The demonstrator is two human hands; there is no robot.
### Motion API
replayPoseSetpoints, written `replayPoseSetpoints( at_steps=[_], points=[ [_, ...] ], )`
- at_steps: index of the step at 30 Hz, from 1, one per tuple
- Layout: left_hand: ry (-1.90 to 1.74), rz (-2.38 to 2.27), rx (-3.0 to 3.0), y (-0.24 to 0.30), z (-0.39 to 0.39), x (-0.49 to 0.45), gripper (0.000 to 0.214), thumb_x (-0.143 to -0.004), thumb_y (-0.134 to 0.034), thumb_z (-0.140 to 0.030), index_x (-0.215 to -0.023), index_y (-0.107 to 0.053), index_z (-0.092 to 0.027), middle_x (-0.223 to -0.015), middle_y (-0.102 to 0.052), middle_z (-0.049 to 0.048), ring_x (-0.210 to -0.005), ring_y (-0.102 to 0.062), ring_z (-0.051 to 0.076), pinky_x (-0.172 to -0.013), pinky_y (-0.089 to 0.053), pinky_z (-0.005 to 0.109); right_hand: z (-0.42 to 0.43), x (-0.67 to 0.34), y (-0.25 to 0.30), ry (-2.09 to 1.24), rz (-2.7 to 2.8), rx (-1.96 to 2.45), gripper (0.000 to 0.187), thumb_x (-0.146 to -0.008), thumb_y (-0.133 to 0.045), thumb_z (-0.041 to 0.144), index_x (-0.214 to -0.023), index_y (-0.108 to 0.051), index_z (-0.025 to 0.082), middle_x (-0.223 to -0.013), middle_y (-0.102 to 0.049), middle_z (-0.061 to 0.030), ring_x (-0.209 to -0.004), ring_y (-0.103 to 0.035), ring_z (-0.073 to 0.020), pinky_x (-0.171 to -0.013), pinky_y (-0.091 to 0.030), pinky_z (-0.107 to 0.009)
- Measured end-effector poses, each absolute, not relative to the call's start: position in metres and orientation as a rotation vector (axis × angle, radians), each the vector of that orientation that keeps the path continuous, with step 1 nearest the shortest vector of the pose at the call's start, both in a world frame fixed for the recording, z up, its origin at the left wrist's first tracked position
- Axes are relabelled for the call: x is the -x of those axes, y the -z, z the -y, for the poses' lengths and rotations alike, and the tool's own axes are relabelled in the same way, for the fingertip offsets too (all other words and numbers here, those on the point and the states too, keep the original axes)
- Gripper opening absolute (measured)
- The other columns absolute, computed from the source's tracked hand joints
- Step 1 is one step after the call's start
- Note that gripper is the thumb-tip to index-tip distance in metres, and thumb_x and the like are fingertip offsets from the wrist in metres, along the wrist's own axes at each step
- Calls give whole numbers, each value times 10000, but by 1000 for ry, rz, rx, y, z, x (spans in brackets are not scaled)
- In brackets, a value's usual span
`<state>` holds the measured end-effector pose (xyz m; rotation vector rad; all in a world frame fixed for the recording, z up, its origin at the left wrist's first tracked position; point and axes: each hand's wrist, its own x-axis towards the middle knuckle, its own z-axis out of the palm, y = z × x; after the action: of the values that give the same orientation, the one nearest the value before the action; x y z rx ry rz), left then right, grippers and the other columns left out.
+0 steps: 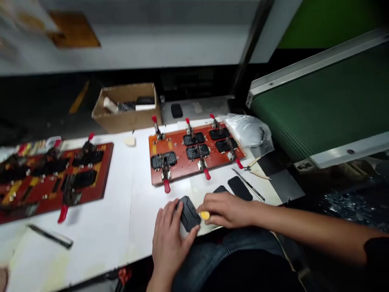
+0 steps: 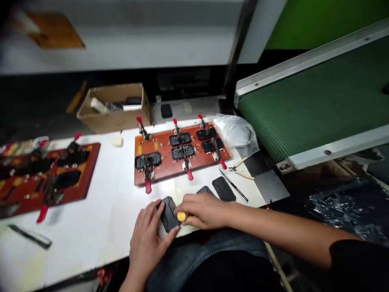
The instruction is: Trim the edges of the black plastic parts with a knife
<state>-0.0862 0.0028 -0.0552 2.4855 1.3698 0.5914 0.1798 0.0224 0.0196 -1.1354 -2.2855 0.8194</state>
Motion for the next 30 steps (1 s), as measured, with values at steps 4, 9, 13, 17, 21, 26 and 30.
replayPoseSetpoints(
  at_steps=[4, 9, 13, 17, 21, 26, 30],
  points=[
    [-620, -1379, -2550, 66, -9, 90, 721, -921, -692, -485, -1545, -424, -243, -1588, -511, 160, -1450, -503, 375, -1219, -391, 650, -98, -221, -57, -417, 2055, 1826, 411, -998, -728, 378, -1323, -592, 168, -1058, -751, -101, -962, -725, -250, -815, -536, -325],
    [-667, -1427, -2436, 68, -11, 89, 765, -907, -689, -493, -1565, -382, -252, -1529, -524, 173, -1412, -518, 384, -1173, -452, 627, -163, -247, -73, -424, 2033, 2023, 371, -883, -858, 403, -1030, -734, 86, -971, -760, -208, -948, -746, -380, -820, -530, -391],
    [-548, -1424, -2464, 63, -22, 88, 856, -894, -696, -497, -1612, -324, -218, -1483, -516, 201, -1366, -542, 397, -1114, -504, 618, -122, -253, -80, -400, 1936, 1942, 467, -1015, -685, 502, -1299, -681, 132, -1210, -727, -202, -1078, -721, -347, -890, -524, -392],
    [-392, -1325, -2571, 56, -38, 85, 803, -869, -723, -497, -1572, -429, -246, -1524, -523, 186, -1358, -558, 411, -1095, -513, 633, 0, -259, -53, -756, 1779, 1685, 269, -1056, -609, 398, -1246, -716, 240, -1021, -778, -30, -913, -735, -203, -755, -511, -266],
    [-374, -1332, -2491, 35, -39, 91, 743, -855, -724, -547, -1492, -502, -236, -1438, -605, 169, -1312, -593, 409, -1112, -500, 653, 126, -270, 37, -1214, 1403, 1724, 193, -962, -655, 409, -967, -781, 262, -793, -745, 15, -732, -706, -189, -669, -488, -262],
    [-392, -1377, -2231, 4, -2, 90, 807, -887, -668, -605, -1560, -394, -253, -1489, -537, 160, -1374, -556, 409, -1165, -483, 630, 198, -328, 130, -872, 852, 2332, 473, -973, -453, 562, -1133, -677, 178, -1029, -724, -184, -898, -708, -350, -815, -551, -474],
    [-214, -1244, -2033, -9, 56, 63, 833, -859, -686, -671, -1557, -453, -281, -1486, -575, 142, -1389, -538, 443, -1139, -492, 655, 184, -354, 139, -551, 981, 2350, 555, -890, -574, 550, -1327, -614, 210, -1362, -589, -261, -1203, -635, -423, -1003, -524, -550]
  ],
)
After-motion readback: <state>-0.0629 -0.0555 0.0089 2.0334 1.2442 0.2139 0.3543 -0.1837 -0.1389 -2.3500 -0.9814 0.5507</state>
